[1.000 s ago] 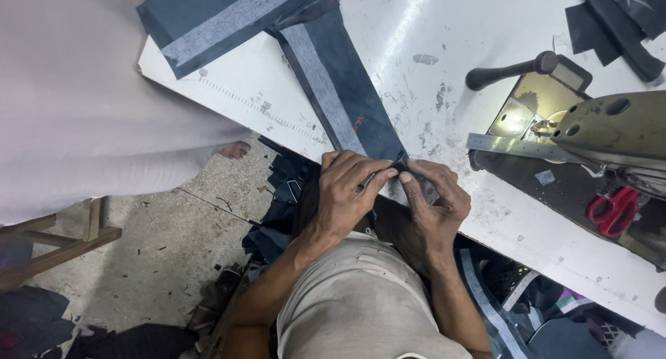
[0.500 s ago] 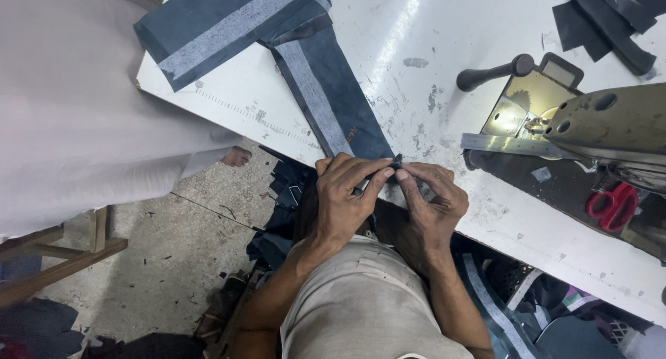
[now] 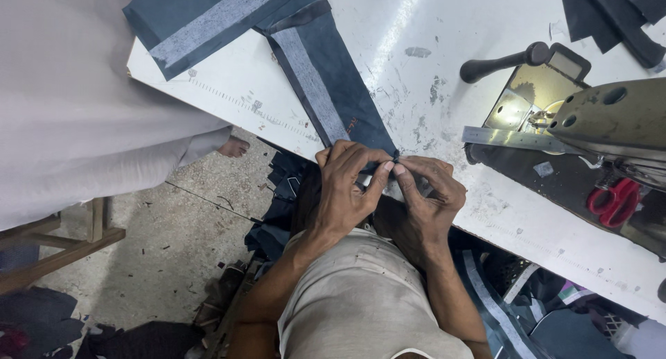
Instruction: The person uses a rotary cutter and a ruler to cut a strip of dark fabric on a white work table. They then use scissors to trim the cut edges and fold the fabric pieces.
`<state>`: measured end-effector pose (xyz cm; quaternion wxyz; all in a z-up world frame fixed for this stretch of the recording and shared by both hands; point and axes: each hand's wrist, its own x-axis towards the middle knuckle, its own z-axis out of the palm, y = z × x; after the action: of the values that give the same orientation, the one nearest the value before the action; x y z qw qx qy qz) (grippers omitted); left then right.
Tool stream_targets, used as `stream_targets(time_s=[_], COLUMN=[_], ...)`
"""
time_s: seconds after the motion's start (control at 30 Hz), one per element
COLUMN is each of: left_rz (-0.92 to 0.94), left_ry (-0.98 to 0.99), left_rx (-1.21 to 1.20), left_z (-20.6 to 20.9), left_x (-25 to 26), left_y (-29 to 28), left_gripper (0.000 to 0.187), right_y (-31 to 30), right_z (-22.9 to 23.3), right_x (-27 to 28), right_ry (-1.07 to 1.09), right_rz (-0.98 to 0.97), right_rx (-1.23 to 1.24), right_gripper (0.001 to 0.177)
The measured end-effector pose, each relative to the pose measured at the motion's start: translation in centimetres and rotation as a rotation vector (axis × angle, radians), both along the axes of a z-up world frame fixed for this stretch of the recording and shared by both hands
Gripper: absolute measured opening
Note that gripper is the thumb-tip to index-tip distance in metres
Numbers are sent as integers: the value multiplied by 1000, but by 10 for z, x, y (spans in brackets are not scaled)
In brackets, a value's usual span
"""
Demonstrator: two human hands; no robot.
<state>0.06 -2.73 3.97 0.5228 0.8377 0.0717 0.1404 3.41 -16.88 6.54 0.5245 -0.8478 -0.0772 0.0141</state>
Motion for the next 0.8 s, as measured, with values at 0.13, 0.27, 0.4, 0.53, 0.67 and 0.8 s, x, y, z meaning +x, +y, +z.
stream_targets(time_s=[0.13,0.27,0.4,0.53,0.67,0.8], left_rz=[-42,-106,-134,-141,-128,-95], left_ry=[-21,3,34,65,113,162], left_rx=[57,86,71,34,-20,-25], left_z=[-3,-3,-4,-7,-7,5], left_x=[4,3,3,1,3,2], left_y=[-1,2,5,9,14,14], left_gripper=[9,10,11,12,15,35], right_y=[-4,-10,-10,-12,-17,-20], right_z=[-4,-10,-13,-15,-23,-29], right_x=[4,4,4,1,6,4], right_ry=[-7,19,54,25,9,106], right_rz=[39,78,45,65,88,28], right_rx=[2,2,50,28,-28,-23], right_gripper=[10,10,15,16,12,6])
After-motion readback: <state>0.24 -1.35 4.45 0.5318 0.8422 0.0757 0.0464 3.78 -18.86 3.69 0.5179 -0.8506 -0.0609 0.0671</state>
